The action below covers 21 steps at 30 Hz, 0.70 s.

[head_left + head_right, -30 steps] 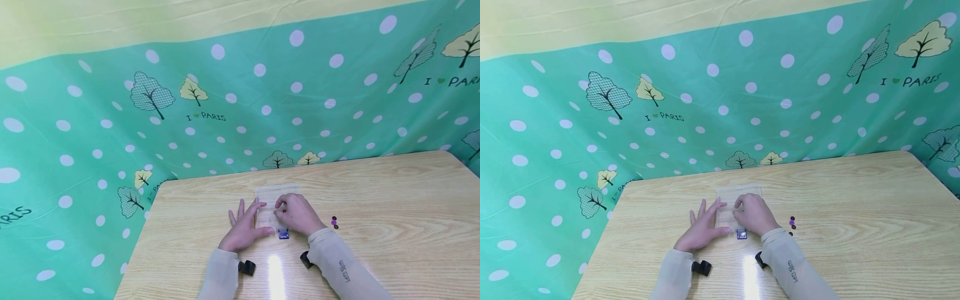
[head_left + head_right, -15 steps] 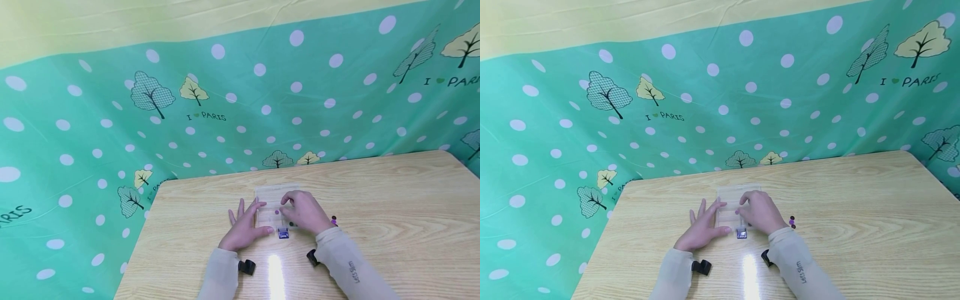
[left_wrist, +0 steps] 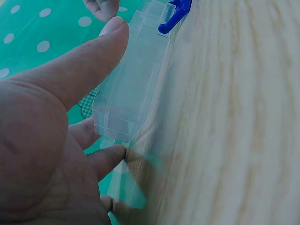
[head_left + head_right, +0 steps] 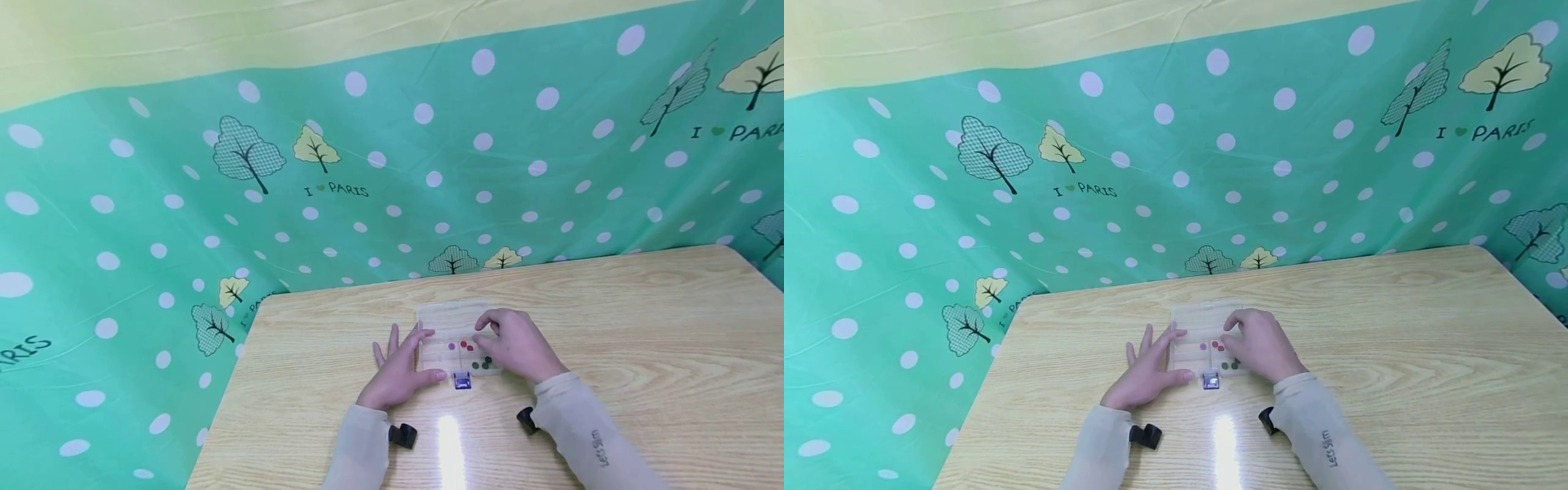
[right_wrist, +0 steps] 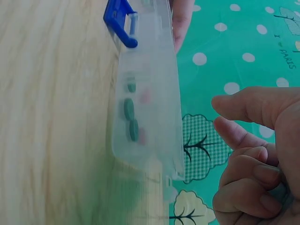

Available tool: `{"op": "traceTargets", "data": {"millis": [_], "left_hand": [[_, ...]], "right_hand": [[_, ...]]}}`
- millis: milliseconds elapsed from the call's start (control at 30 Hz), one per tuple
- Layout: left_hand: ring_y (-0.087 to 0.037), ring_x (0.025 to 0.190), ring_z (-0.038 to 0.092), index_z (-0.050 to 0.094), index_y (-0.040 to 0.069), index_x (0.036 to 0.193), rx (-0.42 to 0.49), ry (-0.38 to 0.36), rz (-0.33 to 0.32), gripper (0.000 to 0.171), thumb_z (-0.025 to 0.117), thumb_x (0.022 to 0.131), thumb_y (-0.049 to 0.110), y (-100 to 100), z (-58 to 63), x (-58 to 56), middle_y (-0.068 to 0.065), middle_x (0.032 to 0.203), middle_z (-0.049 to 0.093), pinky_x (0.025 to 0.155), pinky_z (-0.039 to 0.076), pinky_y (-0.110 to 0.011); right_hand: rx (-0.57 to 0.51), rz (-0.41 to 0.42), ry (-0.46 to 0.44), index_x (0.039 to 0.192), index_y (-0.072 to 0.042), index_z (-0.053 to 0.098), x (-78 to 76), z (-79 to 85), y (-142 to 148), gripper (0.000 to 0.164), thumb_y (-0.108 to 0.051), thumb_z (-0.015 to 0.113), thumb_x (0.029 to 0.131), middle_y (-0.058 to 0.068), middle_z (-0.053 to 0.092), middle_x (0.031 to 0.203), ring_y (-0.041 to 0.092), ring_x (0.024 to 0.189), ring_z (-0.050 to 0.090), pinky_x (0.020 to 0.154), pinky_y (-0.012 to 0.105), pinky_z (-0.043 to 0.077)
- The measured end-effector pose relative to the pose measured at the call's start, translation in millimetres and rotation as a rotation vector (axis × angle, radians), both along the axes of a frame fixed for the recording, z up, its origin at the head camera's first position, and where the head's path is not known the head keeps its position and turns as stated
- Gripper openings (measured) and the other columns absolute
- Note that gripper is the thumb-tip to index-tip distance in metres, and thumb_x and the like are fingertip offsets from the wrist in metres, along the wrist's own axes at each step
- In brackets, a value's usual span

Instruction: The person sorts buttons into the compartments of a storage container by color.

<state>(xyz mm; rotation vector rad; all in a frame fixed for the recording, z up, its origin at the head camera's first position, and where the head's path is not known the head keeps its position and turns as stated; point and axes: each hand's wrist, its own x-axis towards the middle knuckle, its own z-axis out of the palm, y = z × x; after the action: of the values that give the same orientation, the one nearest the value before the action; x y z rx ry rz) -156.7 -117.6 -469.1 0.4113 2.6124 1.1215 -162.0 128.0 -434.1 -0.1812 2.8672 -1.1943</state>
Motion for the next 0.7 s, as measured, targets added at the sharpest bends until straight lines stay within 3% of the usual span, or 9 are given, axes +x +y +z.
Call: {"op": "traceTargets", "data": {"millis": [700], "left_hand": [[-0.036,0.152,-0.015,0.044,0.031,0.150,-0.005,0.002,-0.004,0.078,0.080,0.082,0.045,-0.5,-1.1,-0.4,0.000,0.166,0.020,0.108,-0.029,-0.063]], "right_hand": [[0.002,-0.037,0.016,0.104,-0.007,0.073,6.7,0.7,33.9,0.017,-0.017,0.072,0.090,0.000,0.038,0.061,0.014,0.051,0.033,0.047,0.028,0.033]]}}
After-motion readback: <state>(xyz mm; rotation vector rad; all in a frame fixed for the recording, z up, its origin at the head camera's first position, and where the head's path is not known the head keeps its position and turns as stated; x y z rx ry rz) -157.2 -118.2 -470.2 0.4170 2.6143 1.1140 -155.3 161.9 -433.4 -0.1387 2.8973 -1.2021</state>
